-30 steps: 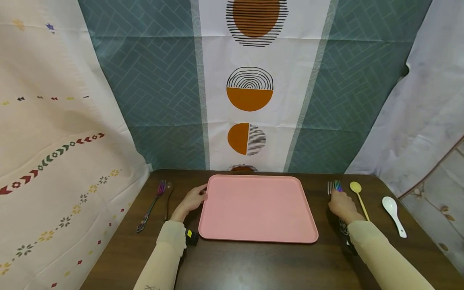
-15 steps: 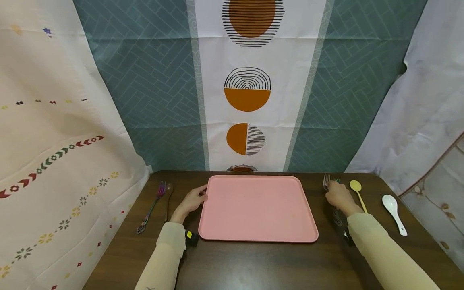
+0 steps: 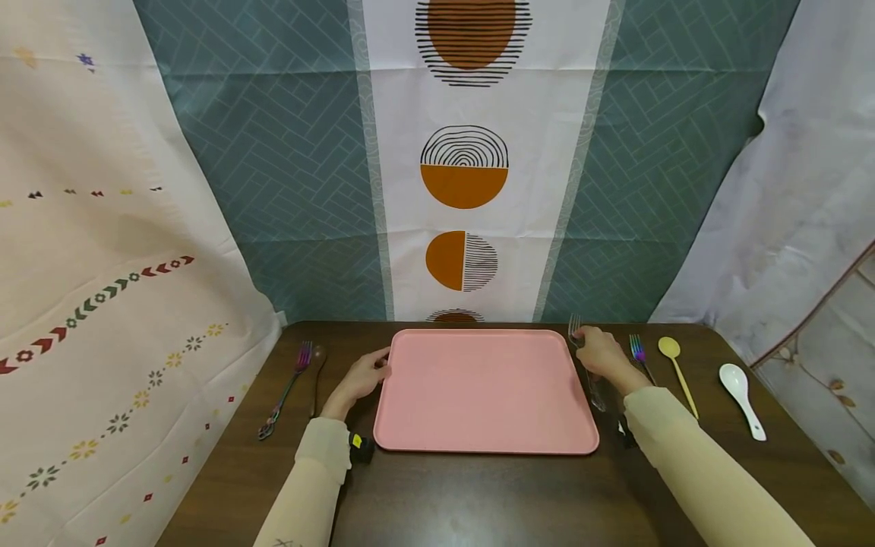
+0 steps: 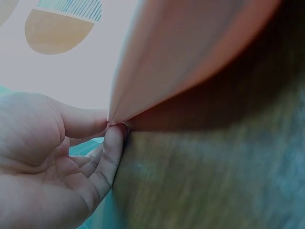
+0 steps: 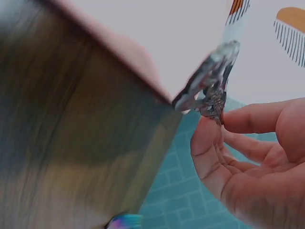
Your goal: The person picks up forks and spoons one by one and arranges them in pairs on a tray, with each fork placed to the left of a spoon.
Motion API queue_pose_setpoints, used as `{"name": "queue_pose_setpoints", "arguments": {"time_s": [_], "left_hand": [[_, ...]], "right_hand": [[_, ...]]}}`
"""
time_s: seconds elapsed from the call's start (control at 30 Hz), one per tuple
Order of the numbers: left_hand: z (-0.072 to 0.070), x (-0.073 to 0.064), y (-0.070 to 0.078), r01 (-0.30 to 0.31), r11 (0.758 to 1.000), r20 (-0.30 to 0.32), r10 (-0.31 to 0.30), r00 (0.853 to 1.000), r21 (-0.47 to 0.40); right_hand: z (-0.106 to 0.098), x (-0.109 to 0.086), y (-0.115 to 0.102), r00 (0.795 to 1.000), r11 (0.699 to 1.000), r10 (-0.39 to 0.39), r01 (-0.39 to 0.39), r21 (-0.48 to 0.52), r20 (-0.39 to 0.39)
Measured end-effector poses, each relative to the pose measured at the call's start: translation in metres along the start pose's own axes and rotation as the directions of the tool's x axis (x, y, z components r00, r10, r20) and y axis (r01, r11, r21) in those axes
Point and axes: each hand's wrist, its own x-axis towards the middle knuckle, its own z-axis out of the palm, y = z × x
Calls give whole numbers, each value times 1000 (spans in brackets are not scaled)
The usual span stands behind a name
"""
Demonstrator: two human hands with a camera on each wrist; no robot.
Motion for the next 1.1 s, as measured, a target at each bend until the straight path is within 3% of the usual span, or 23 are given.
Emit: {"name": "queue_pose_setpoints", "arguments": {"time_s": [0.3,0.67,1.1], "left_hand": [[1,2,-3,-3,1000,-8,3,1000,3],[1,1,-1,2,1000,-3,-2,1000,0],[2,-1,1,5,1000,-9,-5,1000,-13]], "right_hand": [[16,5,-37,997,996,-44,38,81,67],[40,4,-86,990,987,-37,15,159,139],[62,8,-109,990,983,-33,6,183,140]]}}
